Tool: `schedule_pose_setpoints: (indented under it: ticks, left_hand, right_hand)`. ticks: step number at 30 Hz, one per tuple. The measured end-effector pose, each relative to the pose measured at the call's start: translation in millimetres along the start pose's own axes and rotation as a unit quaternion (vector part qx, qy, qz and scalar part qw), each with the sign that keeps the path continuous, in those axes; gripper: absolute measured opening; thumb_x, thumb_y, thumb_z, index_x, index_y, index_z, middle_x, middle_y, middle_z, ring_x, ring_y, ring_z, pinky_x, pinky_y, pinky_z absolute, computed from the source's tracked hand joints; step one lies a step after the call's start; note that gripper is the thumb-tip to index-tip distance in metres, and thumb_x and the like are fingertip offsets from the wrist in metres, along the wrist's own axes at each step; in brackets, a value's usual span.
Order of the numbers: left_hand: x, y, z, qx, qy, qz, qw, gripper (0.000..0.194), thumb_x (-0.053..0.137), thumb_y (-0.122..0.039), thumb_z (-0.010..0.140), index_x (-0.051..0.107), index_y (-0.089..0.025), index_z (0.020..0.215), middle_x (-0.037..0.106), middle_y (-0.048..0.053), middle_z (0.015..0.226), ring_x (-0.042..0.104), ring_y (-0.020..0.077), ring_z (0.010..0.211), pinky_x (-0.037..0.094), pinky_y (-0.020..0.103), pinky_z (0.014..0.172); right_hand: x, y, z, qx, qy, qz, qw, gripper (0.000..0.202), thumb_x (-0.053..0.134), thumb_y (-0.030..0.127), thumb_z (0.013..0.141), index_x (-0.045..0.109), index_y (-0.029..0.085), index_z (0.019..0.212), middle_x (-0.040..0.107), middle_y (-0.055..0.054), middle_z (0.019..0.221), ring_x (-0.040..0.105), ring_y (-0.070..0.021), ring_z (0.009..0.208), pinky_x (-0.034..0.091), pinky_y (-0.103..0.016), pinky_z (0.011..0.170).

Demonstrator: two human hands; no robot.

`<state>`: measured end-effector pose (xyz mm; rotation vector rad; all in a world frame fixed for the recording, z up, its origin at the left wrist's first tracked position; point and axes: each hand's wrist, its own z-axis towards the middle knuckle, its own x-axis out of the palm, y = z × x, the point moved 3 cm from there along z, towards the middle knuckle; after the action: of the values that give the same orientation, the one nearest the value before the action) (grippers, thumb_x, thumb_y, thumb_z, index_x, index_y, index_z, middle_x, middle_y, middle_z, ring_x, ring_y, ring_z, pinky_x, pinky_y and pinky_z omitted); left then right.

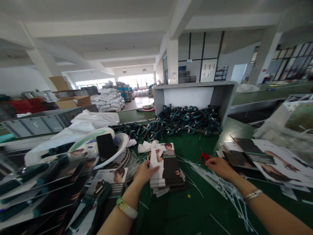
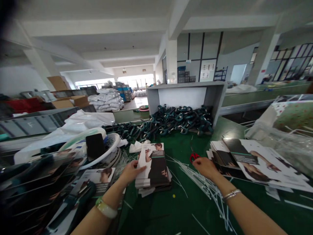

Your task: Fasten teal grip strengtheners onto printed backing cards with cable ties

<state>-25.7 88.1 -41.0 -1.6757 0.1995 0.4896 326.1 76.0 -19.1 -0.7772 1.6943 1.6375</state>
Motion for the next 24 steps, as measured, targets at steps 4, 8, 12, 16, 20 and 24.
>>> schedule_pose_setpoints:
  ticks: [4, 8, 12, 16, 20, 24]
  left_hand:
    - [-4.9, 5, 7, -0.006, -0.013, -0.019, 1.000, 0.028, 0.078, -0.029, 0.050, 0.061, -0.015, 0.068, 0.065, 0.004, 0.064, 0.061, 0.0217, 0.068, 0.042, 0.028, 0.061]
    - [-8.2, -1, -2, -0.007, -0.027, -0.087, 0.996, 0.032, 0.072, -0.032, 0.061, 0.057, -0.014, 0.083, 0.066, 0.005, 0.074, 0.062, 0.0182, 0.069, 0.045, 0.026, 0.061]
    - [-0.3, -11, -24, -0.030, 0.015, -0.181, 0.983, 0.038, 0.060, -0.031, 0.076, 0.045, -0.014, 0.106, 0.067, 0.006, 0.082, 0.064, 0.0161, 0.065, 0.050, 0.029, 0.061]
    - [15.8, -15, -50, -0.079, 0.086, -0.329, 0.937, 0.056, 0.069, -0.023, 0.068, 0.039, -0.017, 0.114, 0.068, 0.006, 0.082, 0.065, 0.0182, 0.064, 0.051, 0.031, 0.061]
    - [26.4, -13, -72, -0.067, 0.094, -0.402, 0.909, 0.066, 0.075, -0.026, 0.060, 0.039, -0.019, 0.116, 0.068, 0.005, 0.083, 0.065, 0.0177, 0.065, 0.051, 0.030, 0.062]
    - [30.5, -11, -86, -0.048, 0.072, -0.450, 0.889, 0.061, 0.074, -0.029, 0.060, 0.042, -0.019, 0.110, 0.067, 0.005, 0.089, 0.065, 0.0175, 0.070, 0.050, 0.030, 0.066]
  right_hand:
    - [5, 5, 1, 0.028, -0.021, 0.166, 0.985, 0.038, 0.051, 0.051, 0.070, 0.064, 0.015, 0.071, 0.059, -0.003, 0.058, 0.043, -0.0098, 0.044, 0.027, -0.023, 0.041]
    - [-5, 8, 3, 0.050, -0.070, 0.305, 0.949, 0.044, 0.055, 0.057, 0.063, 0.055, 0.017, 0.080, 0.058, -0.001, 0.063, 0.039, -0.0065, 0.041, 0.022, -0.020, 0.037]
    - [-15, 18, 3, 0.061, -0.084, 0.391, 0.914, 0.046, 0.058, 0.059, 0.062, 0.048, 0.020, 0.083, 0.055, 0.003, 0.061, 0.036, -0.0047, 0.038, 0.019, -0.018, 0.035]
    - [-4, 47, -7, 0.041, -0.035, 0.439, 0.897, 0.045, 0.063, 0.057, 0.061, 0.049, 0.019, 0.082, 0.056, 0.002, 0.061, 0.038, -0.0046, 0.038, 0.016, -0.017, 0.034]
    - [17, 78, -21, 0.028, 0.032, 0.483, 0.875, 0.043, 0.068, 0.050, 0.062, 0.052, 0.019, 0.086, 0.057, 0.002, 0.064, 0.041, -0.0047, 0.041, 0.016, -0.016, 0.034]
    - [37, 103, -29, 0.024, 0.085, 0.511, 0.855, 0.043, 0.071, 0.045, 0.061, 0.052, 0.018, 0.089, 0.057, 0.002, 0.065, 0.043, -0.0043, 0.043, 0.013, -0.014, 0.034]
